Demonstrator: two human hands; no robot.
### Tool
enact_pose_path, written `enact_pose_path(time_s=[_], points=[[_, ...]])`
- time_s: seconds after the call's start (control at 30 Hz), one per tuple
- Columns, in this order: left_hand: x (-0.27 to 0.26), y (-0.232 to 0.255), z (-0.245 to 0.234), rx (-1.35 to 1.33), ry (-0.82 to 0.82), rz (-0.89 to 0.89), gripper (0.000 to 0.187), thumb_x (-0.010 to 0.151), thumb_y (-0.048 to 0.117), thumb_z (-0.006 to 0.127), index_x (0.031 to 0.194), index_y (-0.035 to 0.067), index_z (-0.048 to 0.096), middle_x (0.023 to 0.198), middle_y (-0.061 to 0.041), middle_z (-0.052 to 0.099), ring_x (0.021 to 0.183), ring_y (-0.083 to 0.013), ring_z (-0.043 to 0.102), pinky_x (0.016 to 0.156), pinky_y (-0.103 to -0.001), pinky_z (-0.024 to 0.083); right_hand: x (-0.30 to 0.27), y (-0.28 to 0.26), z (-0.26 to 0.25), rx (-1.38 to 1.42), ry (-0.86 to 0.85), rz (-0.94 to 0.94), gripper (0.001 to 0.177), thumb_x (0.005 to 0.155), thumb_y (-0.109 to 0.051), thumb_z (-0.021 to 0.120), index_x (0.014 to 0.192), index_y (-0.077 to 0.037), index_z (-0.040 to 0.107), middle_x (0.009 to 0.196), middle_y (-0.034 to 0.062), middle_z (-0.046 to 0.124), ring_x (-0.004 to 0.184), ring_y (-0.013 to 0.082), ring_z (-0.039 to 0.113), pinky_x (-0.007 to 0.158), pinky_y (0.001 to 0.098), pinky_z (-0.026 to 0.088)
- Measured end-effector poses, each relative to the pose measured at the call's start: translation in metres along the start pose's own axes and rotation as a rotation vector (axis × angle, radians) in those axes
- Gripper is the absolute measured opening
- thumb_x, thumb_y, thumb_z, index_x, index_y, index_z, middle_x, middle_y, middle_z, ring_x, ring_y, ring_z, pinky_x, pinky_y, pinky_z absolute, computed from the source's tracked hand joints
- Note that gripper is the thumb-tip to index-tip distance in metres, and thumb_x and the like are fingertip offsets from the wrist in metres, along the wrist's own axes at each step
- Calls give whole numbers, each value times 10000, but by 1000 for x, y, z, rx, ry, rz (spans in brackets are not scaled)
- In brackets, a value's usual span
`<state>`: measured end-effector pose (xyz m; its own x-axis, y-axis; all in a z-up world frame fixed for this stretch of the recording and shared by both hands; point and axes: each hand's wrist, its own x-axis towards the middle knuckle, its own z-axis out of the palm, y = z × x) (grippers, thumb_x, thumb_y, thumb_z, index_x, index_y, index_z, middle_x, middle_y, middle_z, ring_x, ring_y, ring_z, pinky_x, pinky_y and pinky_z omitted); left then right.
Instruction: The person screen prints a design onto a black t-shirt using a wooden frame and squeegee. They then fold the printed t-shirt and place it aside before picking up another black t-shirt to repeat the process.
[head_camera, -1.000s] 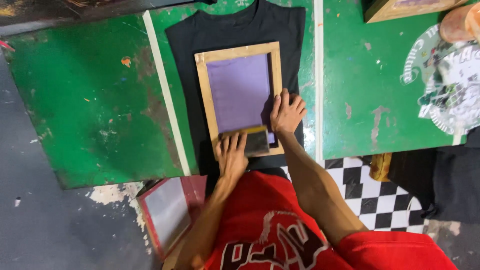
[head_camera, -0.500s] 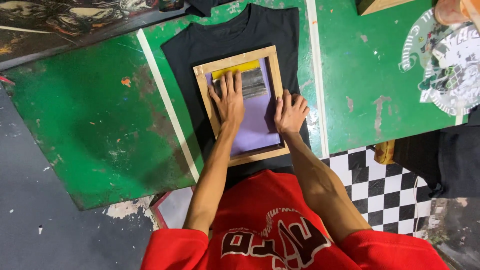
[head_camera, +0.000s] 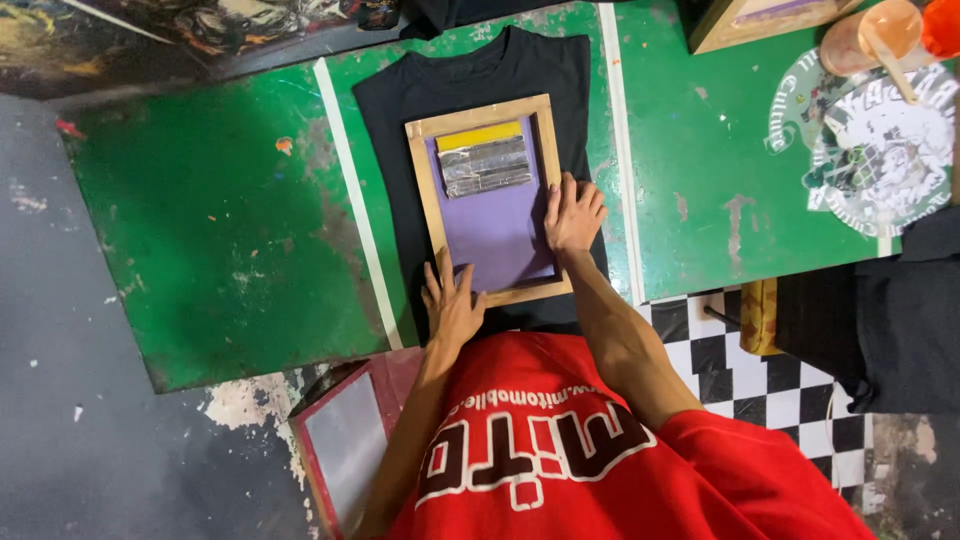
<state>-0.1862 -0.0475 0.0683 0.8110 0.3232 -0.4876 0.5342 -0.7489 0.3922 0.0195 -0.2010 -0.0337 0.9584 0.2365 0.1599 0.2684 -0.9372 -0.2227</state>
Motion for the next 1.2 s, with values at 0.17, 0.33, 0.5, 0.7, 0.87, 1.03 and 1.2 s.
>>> enact_pose_path(time_s=[0.17,0.33,0.5,0.7,0.87,1.03,1.2], points=[[-18,-28,29,-38,72,4,598,876,453,736,1390,182,597,1638,-212,174,1446,-505,264,1035,-659,418,2,7,-40,171,-333,48,481,1110,-547,349,1484,-245,364,1308,118,469,1271,358,453,990,513,412],[5,-82,103,-53,103,-4,587,779,602,809,1217,237,673,1337,-182,422,1125,-409,578,937,-514,523,-37,10,-128,155,-737,-81,952,896,-834,444,1620,-254,231,1501,228,455,1476,448,347,1158,628,326],[8,-70,79,9,-62,-79,392,862,335,794,1215,294,628,1440,-181,386,1235,-408,582,949,-515,558,-88,37,-110,16,-925,-203,705,862,-654,663,1476,-375,459,1686,225,118,1541,523,121,1197,629,300],[10,-79,89,-3,-78,-84,402,891,382,747,1268,347,611,1422,-149,403,1240,-375,597,970,-505,567,-96,60,-77,34,-928,-228,498,912,-628,614,1312,-341,542,1693,201,123,1544,518,107,1199,649,269],[-4,-61,49,-40,-88,-60,400,897,377,729,1277,327,615,1300,-128,528,1201,-382,636,983,-500,553,-97,57,-109,170,-891,-176,482,935,-630,592,1335,-371,526,1624,152,306,1502,439,295,1199,652,262],[-24,-37,-13,-198,-97,-44,373,918,326,719,1282,286,653,1272,-215,593,1220,-443,626,999,-530,544,-90,41,-159,326,-738,-123,443,953,-576,620,1314,-328,555,1434,117,534,1313,366,584,1128,582,412],[-40,-21,-62,-382,-53,-29,472,912,278,731,1369,213,637,1270,-320,620,1287,-486,570,1083,-546,482,-82,24,-191,599,-643,-7,461,903,-482,734,1310,-314,600,1343,175,566,1206,459,616,1047,558,506]])
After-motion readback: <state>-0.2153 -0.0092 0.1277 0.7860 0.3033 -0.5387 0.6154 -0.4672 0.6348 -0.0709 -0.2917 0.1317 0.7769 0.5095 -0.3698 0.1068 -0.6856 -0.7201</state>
